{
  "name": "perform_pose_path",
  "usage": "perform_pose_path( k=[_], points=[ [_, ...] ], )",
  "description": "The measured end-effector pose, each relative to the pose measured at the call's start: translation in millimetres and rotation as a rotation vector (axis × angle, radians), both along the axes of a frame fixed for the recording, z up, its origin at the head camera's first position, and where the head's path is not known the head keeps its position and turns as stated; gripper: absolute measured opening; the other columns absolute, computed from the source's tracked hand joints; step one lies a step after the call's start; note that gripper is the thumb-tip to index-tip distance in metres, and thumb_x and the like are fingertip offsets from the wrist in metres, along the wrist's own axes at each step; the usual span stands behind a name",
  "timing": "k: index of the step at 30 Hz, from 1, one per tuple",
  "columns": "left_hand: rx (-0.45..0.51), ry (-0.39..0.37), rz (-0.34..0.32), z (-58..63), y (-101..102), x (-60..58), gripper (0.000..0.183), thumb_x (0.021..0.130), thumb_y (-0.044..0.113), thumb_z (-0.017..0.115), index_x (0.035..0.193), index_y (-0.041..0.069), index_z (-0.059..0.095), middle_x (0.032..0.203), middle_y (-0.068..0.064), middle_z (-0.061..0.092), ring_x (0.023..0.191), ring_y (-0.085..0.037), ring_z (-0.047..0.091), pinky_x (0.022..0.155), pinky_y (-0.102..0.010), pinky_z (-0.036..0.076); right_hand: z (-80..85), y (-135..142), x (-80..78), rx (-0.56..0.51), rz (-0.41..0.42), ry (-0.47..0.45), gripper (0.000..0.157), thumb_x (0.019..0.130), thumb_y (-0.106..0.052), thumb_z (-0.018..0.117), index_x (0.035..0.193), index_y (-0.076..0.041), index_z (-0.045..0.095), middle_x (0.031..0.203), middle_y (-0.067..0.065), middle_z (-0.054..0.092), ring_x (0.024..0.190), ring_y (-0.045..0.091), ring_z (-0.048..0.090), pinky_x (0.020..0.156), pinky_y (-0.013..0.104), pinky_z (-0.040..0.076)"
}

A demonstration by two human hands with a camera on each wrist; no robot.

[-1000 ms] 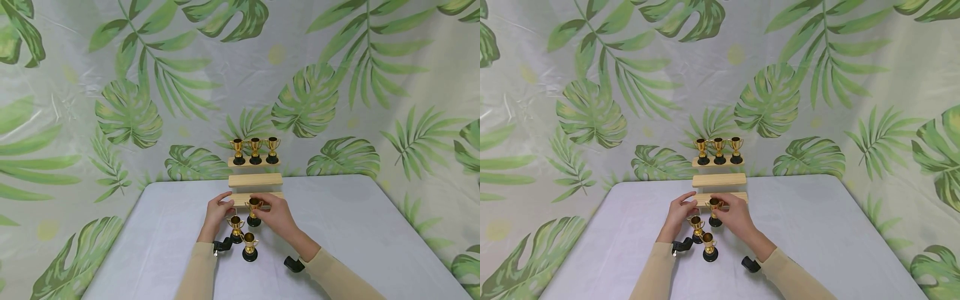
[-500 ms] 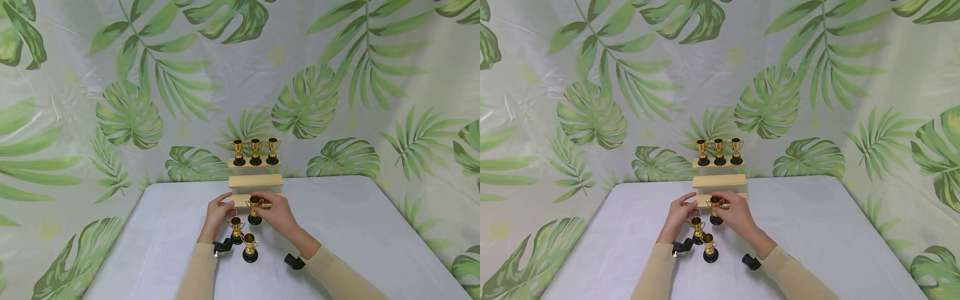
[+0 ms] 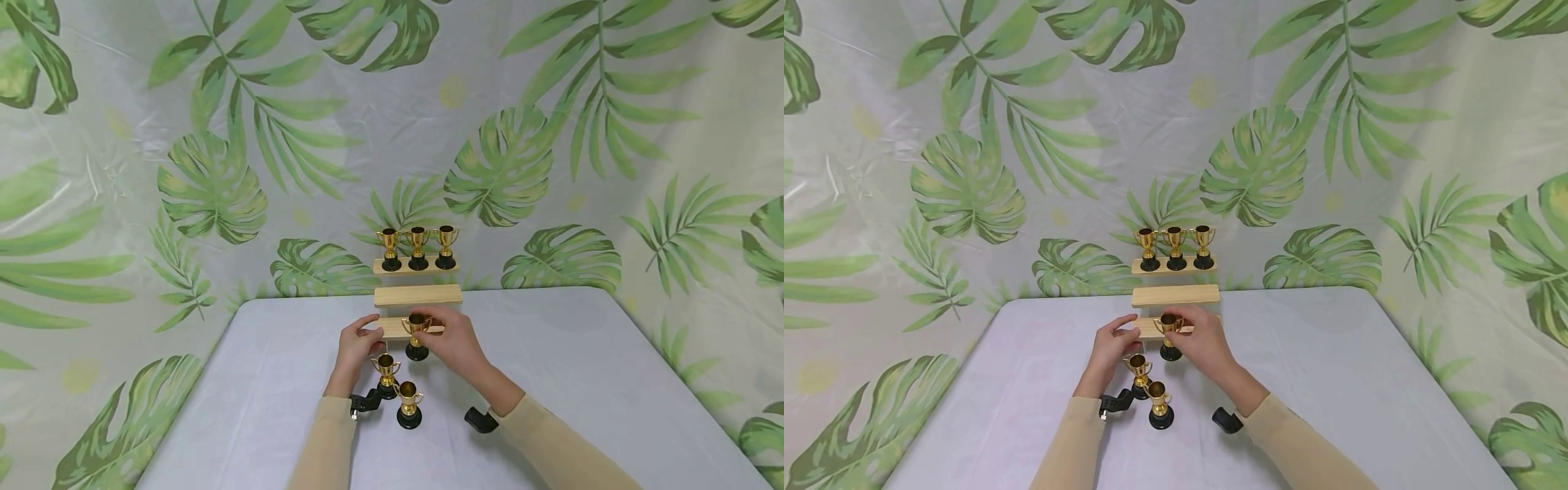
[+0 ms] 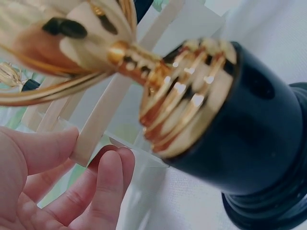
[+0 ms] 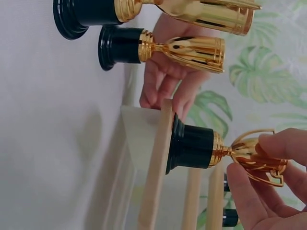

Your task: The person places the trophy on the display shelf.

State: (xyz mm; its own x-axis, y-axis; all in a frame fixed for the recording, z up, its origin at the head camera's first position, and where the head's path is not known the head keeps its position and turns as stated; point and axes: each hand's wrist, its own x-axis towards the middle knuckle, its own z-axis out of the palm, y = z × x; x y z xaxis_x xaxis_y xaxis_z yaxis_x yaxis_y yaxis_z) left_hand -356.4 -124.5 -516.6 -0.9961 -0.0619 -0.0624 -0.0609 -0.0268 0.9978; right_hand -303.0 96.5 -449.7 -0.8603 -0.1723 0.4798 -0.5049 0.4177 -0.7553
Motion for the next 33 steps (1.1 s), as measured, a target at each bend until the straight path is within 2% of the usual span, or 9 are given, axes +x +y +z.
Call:
perform_pose_path(
  k=[4,6,10,13,16,25,33],
  points=[
    [0.001,0.000,-0.001,0.0,0.2,0.4,0.045,0.093,0.008,0.073,0.136,0.004,0.062,0.096,-0.022,0.070,0.079,-0.027,0.071,0.075,-0.037,0.061,3.1,-0.1,-1.2,0.007,0.012,-0.003,0.043,0.081,-0.006,0.084,0.118,-0.026,0.074,0.113,-0.008,0.067,0.098,0.012,0.066,0.075,0.023,0.059],
    [-0.005,-0.004,-0.004,2.8,0.8,2.5,0.046,0.094,0.007,0.072,0.137,0.003,0.060,0.099,-0.026,0.069,0.083,-0.033,0.071,0.078,-0.041,0.061,4.3,-0.3,-1.5,0.008,0.018,-0.008,0.043,0.081,-0.006,0.084,0.118,-0.025,0.074,0.111,-0.008,0.067,0.096,0.012,0.066,0.076,0.024,0.059],
    [0.001,-0.005,0.004,3.1,1.2,3.0,0.044,0.094,0.007,0.071,0.136,0.003,0.061,0.099,-0.026,0.070,0.082,-0.031,0.072,0.078,-0.041,0.061,6.3,-1.2,-2.2,0.012,0.022,-0.018,0.041,0.082,-0.007,0.084,0.118,-0.024,0.074,0.109,-0.008,0.068,0.095,0.010,0.066,0.077,0.024,0.059],
    [0.022,-0.005,0.016,1.1,1.1,1.5,0.041,0.094,0.006,0.071,0.134,0.004,0.064,0.100,-0.026,0.070,0.076,-0.021,0.071,0.073,-0.035,0.061,7.9,-1.4,-3.0,0.010,0.029,-0.021,0.041,0.082,-0.006,0.084,0.118,-0.024,0.073,0.109,-0.007,0.068,0.095,0.010,0.067,0.077,0.024,0.059],
    [0.035,-0.007,0.021,2.0,1.3,1.7,0.039,0.094,0.006,0.069,0.134,0.005,0.064,0.106,-0.030,0.068,0.075,-0.019,0.071,0.071,-0.034,0.061,9.4,-1.5,-3.9,0.002,0.039,-0.018,0.041,0.082,-0.006,0.084,0.117,-0.024,0.073,0.110,-0.007,0.068,0.095,0.012,0.067,0.076,0.024,0.059],
    [0.041,-0.009,0.033,1.7,0.5,1.9,0.040,0.094,0.005,0.068,0.134,0.003,0.064,0.105,-0.030,0.069,0.074,-0.022,0.072,0.072,-0.035,0.061,15.7,0.0,-7.8,0.024,0.041,0.045,0.042,0.081,-0.004,0.084,0.120,-0.013,0.073,0.109,-0.003,0.069,0.093,0.015,0.067,0.074,0.027,0.060],
    [0.063,-0.009,0.036,0.9,1.5,0.9,0.039,0.094,0.005,0.068,0.133,0.003,0.064,0.105,-0.030,0.068,0.074,-0.022,0.072,0.071,-0.034,0.062,22.2,1.2,-13.2,0.046,0.012,0.039,0.042,0.082,-0.004,0.084,0.122,-0.013,0.073,0.109,-0.003,0.069,0.093,0.013,0.067,0.076,0.027,0.060]
  ],
)
